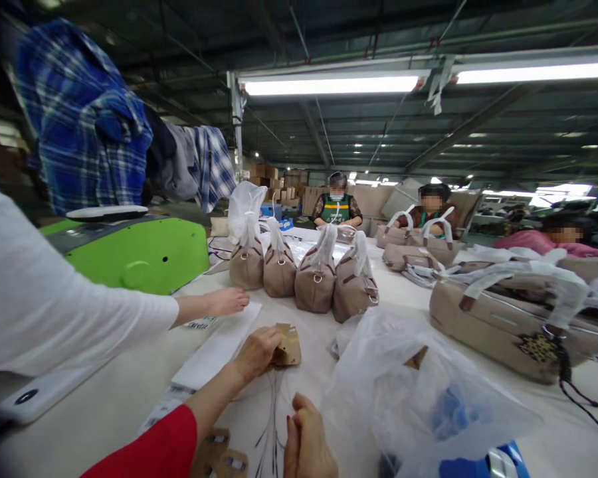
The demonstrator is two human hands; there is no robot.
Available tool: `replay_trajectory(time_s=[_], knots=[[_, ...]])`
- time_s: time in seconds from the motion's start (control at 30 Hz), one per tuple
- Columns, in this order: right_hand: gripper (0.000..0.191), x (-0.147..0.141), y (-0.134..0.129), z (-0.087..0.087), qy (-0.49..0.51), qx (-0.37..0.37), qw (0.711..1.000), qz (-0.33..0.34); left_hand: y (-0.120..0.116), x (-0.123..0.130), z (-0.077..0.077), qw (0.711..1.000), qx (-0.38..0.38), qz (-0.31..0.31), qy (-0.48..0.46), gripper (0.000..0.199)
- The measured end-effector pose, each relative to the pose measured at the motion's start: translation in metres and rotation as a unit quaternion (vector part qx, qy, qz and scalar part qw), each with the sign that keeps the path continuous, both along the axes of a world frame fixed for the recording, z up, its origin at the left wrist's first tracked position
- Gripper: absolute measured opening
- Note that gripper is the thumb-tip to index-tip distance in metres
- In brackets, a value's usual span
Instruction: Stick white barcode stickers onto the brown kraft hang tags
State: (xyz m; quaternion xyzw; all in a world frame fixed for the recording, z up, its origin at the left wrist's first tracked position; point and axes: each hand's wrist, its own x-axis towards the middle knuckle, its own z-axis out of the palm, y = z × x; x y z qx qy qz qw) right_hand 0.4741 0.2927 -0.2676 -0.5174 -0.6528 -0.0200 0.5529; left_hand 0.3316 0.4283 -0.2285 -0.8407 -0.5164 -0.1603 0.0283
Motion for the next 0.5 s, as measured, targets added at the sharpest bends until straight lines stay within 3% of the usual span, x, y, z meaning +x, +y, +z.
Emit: replay_trajectory(time_s=[0.13, 0.23, 0.37, 0.5], knots=[[0.033, -0.004, 0.010, -0.015, -0.092, -0.017, 0.996, 0.000, 0.010, -0.001, -0.017, 0.998, -0.019, -0.017, 0.050, 0.020], [0.033, -0.010, 0.005, -0.013, -0.126, -0.045, 0.991, 0.013, 0.005, -0.002, -0.015, 0.997, -0.035, -0.009, 0.061, 0.017], [0.026, -0.002, -0.014, 0.006, -0.147, -0.100, 0.983, 0.048, -0.007, -0.003, 0.004, 0.998, -0.053, 0.025, 0.040, 0.017], [0.021, 0.033, -0.046, 0.022, -0.116, -0.139, 0.981, 0.064, -0.034, 0.000, 0.032, 0.994, -0.043, 0.098, -0.006, 0.022]])
